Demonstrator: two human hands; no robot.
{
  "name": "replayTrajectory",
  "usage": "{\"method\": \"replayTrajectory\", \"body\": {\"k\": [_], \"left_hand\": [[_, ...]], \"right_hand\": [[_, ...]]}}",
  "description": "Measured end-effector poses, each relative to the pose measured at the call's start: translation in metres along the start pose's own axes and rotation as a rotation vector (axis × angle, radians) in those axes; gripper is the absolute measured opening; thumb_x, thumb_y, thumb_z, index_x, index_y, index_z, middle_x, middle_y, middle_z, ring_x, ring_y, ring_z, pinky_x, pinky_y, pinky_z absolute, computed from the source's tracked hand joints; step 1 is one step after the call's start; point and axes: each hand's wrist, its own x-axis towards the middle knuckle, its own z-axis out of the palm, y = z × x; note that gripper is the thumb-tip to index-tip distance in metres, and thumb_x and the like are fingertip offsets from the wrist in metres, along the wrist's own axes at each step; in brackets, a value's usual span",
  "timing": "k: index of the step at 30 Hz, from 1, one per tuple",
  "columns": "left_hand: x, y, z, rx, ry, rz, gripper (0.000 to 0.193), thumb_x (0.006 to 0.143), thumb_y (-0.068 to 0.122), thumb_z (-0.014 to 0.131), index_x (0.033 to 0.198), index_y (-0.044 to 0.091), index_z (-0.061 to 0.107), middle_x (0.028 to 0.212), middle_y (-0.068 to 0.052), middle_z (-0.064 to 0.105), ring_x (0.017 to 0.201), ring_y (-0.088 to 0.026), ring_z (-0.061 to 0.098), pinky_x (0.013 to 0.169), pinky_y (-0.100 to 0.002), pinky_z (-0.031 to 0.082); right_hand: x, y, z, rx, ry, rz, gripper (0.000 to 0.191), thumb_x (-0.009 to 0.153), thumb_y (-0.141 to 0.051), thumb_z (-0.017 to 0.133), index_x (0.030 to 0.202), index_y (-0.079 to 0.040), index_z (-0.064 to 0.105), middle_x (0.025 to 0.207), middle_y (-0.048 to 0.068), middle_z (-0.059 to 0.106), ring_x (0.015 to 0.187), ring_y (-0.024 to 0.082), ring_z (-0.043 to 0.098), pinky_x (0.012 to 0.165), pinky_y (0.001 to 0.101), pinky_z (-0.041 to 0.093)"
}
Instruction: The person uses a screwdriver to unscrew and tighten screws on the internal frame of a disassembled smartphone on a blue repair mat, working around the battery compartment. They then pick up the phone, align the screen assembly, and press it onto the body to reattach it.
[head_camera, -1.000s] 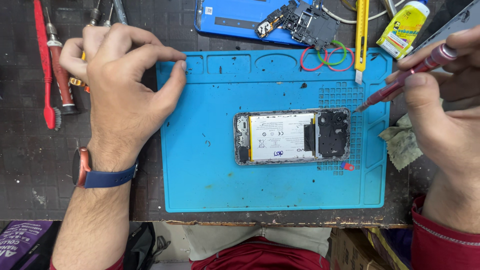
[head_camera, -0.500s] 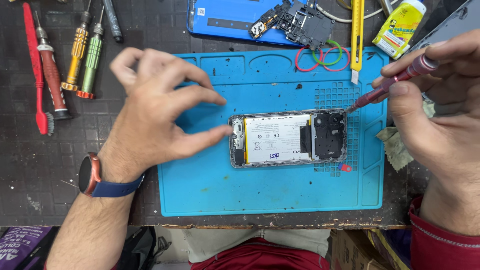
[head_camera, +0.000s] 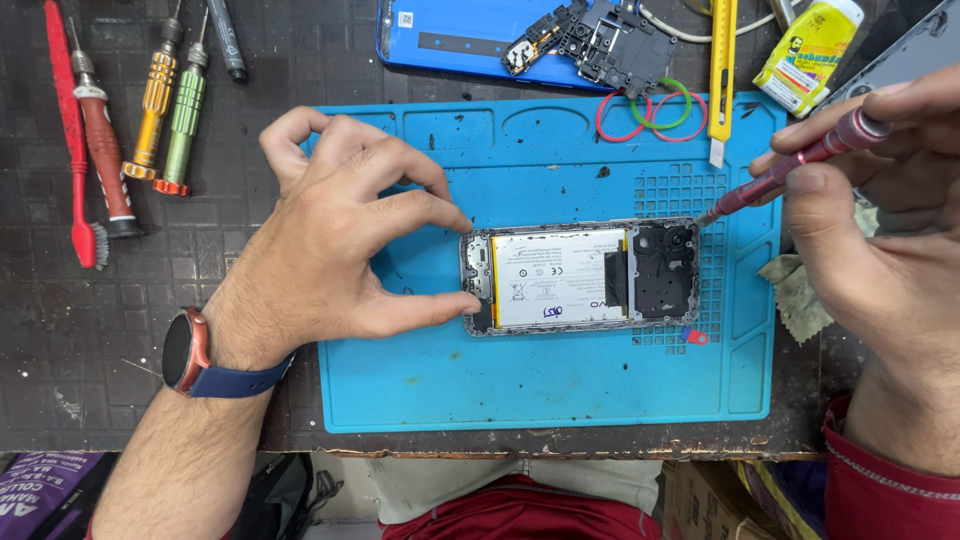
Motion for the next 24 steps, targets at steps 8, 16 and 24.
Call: {"method": "replayTrajectory", "body": {"k": [8,16,24], "left_hand": [[0.003,0.008,0.005,-0.008,-0.012,0.013,0.075,0.063,0.066,0.087,0.114,0.014,0.071,0.113,-0.004,0.063,0.117,-0.029,0.053,0.107,-0.053,0.020],[0.007,0.021,0.019,0.041,-0.054,-0.016,0.077,0.063,0.064,0.086,0.116,0.010,0.068,0.109,-0.004,0.060,0.107,-0.025,0.054,0.101,-0.052,0.023],[0.007,0.023,0.016,0.063,-0.046,-0.020,0.072,0.060,0.060,0.086,0.107,0.009,0.066,0.102,-0.005,0.057,0.103,-0.026,0.053,0.099,-0.052,0.024]], "right_hand": [[0.003,-0.003,-0.004,-0.087,-0.033,-0.182,0.042,0.100,0.007,0.080,0.119,-0.004,0.044,0.108,0.016,0.057,0.098,0.025,0.065,0.087,0.0318,0.060],[0.017,-0.023,-0.001,0.017,-0.113,-0.122,0.032,0.097,0.008,0.064,0.116,-0.006,0.042,0.107,0.019,0.063,0.102,0.029,0.072,0.094,0.0393,0.064],[0.018,-0.028,0.009,-0.019,-0.125,-0.241,0.041,0.101,0.006,0.071,0.121,-0.010,0.039,0.112,0.022,0.057,0.100,0.028,0.068,0.097,0.0404,0.065]]}}
